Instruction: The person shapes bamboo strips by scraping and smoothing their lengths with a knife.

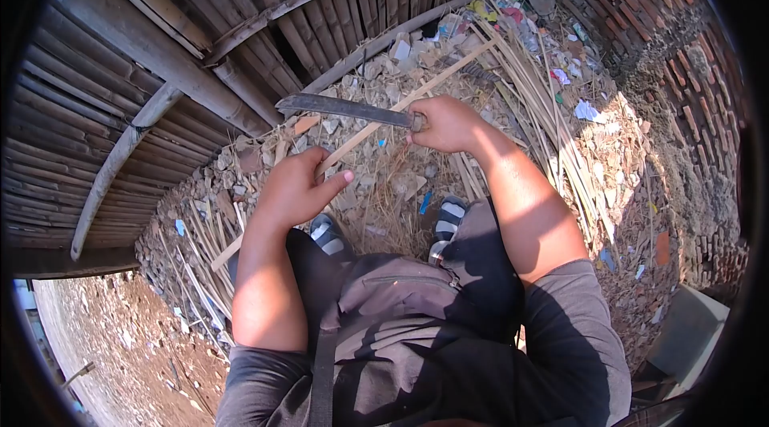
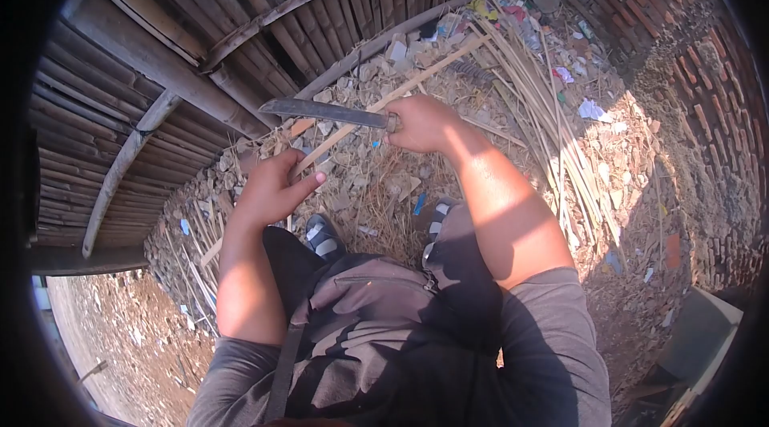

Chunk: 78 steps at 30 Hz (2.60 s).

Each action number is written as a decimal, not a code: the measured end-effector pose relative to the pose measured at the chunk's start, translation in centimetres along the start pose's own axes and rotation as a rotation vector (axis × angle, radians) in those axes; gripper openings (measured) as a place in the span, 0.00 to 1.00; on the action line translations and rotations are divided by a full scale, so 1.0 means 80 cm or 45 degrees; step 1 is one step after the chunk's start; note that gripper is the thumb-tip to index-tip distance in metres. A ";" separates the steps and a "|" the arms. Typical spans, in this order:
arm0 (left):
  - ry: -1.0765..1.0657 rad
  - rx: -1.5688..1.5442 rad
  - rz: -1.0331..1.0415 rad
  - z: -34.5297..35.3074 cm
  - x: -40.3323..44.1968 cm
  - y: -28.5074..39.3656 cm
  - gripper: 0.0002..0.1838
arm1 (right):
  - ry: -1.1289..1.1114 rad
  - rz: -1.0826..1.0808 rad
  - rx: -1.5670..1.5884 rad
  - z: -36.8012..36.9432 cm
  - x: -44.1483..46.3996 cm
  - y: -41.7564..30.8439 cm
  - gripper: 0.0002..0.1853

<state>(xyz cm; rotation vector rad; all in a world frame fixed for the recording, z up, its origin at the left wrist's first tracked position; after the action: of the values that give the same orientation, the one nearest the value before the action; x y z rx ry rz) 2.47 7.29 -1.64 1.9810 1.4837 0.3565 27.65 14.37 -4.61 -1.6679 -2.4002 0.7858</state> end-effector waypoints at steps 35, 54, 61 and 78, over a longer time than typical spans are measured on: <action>-0.105 0.118 -0.015 0.014 0.002 0.003 0.33 | -0.185 -0.015 0.034 0.033 0.010 0.010 0.21; -0.096 0.120 -0.008 0.015 0.002 0.001 0.33 | -0.244 0.006 0.010 0.032 0.008 0.007 0.23; -0.169 0.113 -0.052 0.017 0.002 0.001 0.34 | -0.253 -0.025 -0.053 0.030 0.007 0.001 0.29; -0.140 0.132 -0.023 0.019 0.001 0.000 0.33 | -0.210 -0.055 -0.039 0.036 0.008 0.005 0.25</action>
<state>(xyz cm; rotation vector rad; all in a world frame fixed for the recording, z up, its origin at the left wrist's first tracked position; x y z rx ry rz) 3.32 6.92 -2.82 2.0321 1.4755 0.1634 26.68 14.09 -7.42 -1.6152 -2.5605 0.9181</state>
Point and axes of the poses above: each hand's wrist, its own x-axis towards the middle knuckle, its own z-axis out of the palm, y = z × x, the point moved 8 cm from there along x, towards the middle knuckle, and after that the axes turned 2 degrees about z, right-handed, at the moved point
